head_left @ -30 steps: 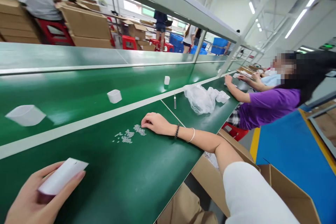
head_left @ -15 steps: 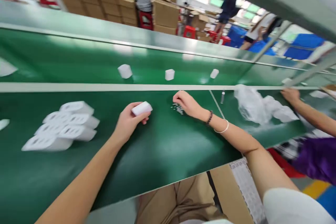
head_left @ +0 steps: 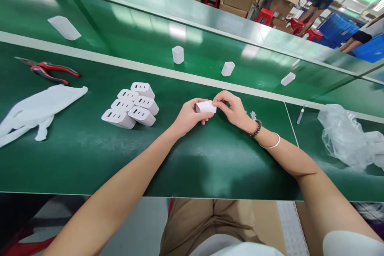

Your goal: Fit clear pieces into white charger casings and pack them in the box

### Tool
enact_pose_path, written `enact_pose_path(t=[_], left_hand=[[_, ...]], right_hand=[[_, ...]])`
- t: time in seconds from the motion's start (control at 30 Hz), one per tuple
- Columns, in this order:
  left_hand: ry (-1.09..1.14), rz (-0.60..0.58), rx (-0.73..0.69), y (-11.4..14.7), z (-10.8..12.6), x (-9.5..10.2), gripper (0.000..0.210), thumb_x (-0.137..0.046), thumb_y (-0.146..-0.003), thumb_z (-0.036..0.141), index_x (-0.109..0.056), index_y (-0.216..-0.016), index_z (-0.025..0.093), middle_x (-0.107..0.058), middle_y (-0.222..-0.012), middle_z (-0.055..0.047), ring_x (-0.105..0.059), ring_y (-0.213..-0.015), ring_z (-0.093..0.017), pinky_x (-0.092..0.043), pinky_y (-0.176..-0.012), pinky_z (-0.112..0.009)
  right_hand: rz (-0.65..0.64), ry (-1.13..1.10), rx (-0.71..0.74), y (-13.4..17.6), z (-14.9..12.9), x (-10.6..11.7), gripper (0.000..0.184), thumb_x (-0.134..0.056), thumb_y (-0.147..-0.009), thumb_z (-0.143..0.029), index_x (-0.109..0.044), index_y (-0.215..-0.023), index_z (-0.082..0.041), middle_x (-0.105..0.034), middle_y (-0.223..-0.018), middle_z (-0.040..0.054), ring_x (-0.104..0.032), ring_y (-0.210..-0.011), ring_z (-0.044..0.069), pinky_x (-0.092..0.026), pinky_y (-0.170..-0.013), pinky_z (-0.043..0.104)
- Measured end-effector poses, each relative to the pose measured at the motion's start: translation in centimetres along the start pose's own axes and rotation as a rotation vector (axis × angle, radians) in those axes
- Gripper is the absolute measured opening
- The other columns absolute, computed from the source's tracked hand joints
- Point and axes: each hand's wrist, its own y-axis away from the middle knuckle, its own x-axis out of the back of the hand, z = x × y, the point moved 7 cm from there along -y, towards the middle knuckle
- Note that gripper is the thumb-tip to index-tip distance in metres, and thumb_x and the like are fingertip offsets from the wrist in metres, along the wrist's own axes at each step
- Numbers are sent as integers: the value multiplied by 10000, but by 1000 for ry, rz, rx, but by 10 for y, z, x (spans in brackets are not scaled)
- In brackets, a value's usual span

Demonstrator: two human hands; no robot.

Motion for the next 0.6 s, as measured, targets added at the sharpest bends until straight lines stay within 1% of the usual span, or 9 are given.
enact_pose_path(t=[0.13,0.27,0.4,0.47,0.53,0.6], left_hand=[[32,2,1,-2,-1,-1,447,-824,-656,223,-648,-1050,104,-649,-736,-27,-565,-558,-90,-474,-507,-234],[27,7,-8,-2,-1,-1,449,-833,-652,236,-655,-1043,108,-670,-783,-50,-575,-569,-92,-476,-497,-229],[14,13,-9,-2,-2,-1,443,-831,-657,240,-659,-1043,108,-668,-769,-45,-576,-567,-93,-475,-500,-227],[17,3,-24,-2,-1,-2,438,-830,-657,232,-660,-1039,102,-666,-770,-44,-571,-562,-89,-474,-497,-226],[17,-6,-38,-2,1,-2,437,-829,-655,226,-659,-1036,98,-668,-775,-47,-571,-564,-89,-474,-496,-226],[9,-5,-40,-2,1,-3,434,-826,-657,230,-658,-1033,97,-671,-785,-53,-578,-572,-94,-473,-495,-227]], right_hand=[[15,6,-19,3,0,3,192,-584,-947,-344,-630,-816,-212,-641,-836,26,-561,-762,172,-442,-712,324],[30,8,-11,4,-1,4,188,-590,-946,-336,-635,-812,-213,-637,-829,24,-560,-767,172,-437,-702,325],[34,-30,-4,4,-1,4,181,-617,-934,-331,-647,-803,-210,-631,-815,16,-550,-752,160,-429,-674,309],[13,-84,-48,3,2,4,194,-643,-918,-359,-652,-800,-205,-635,-827,12,-556,-749,151,-434,-666,295],[-32,-169,-135,4,6,2,215,-683,-886,-405,-655,-821,-202,-634,-825,4,-562,-739,142,-444,-658,279],[-68,-275,-223,5,11,0,254,-701,-865,-453,-654,-881,-204,-619,-787,-7,-559,-710,128,-450,-638,259]])
